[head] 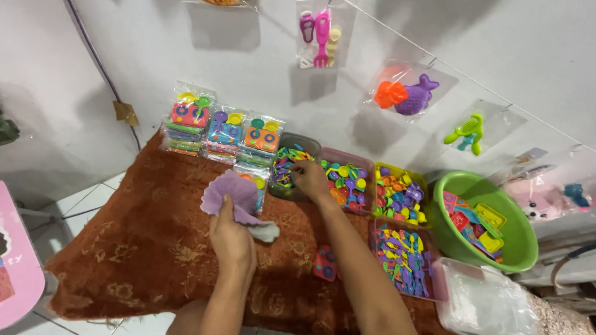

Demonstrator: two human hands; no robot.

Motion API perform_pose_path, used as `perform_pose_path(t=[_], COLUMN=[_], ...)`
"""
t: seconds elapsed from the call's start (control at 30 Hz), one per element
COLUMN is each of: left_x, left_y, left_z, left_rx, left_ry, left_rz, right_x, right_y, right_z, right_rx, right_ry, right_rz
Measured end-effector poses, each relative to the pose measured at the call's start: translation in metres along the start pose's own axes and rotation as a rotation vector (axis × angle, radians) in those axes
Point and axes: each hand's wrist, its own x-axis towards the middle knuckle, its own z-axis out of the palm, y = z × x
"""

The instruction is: Using a piece of cleaning putty to remove debris from small plastic toy shapes and letters one by one.

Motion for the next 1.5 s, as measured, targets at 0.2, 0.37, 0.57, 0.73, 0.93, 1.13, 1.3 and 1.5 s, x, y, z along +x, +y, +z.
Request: perform_pose_path(t=[0.2,0.37,0.57,0.73,0.93,1.13,1.3,1.5], left_x=[0.025,0.027,0.029,0.005,-0.018,-0.025,-0.007,-0.038], left_y=[-0.009,-0.015,-0.019,0.013,-0.001,-0.066,-0.113,-0.116], left_z=[-0.022,-0.022,-0.017,0.012,0.02,0.008,-0.018,-0.008], left_rx=[0.048,0.208,-0.047,0.008,-0.022,0.013,-0.011,-0.024], left_ry=[-0.193,-0.233,-0.199,-0.116,-0.203,-0.344,-0.412,-0.495], left_rz=[-0.085,-0.017,-0.261,-0.387,-0.385,-0.547,-0.605,-0.684], right_x=[0.033,0.043,0.028,-0.004,-0.093,-0.175,-0.199,-0.206], right_y=[-0.003,0.021,0.011,0.003,-0.047,-0.092,-0.097,-0.058], right_z=[0.029,0.047,0.027,-0.018,-0.104,-0.143,-0.146,-0.153], right_rx=[-0.288,-0.398,-0.014,0.268,0.278,0.155,0.237,0.31], right_ry=[-0.045,-0.079,0.023,0.11,0.268,0.131,0.182,0.166], right_rz=[-0.268,-0.289,-0.086,0.007,-0.335,-0.645,-0.707,-0.616])
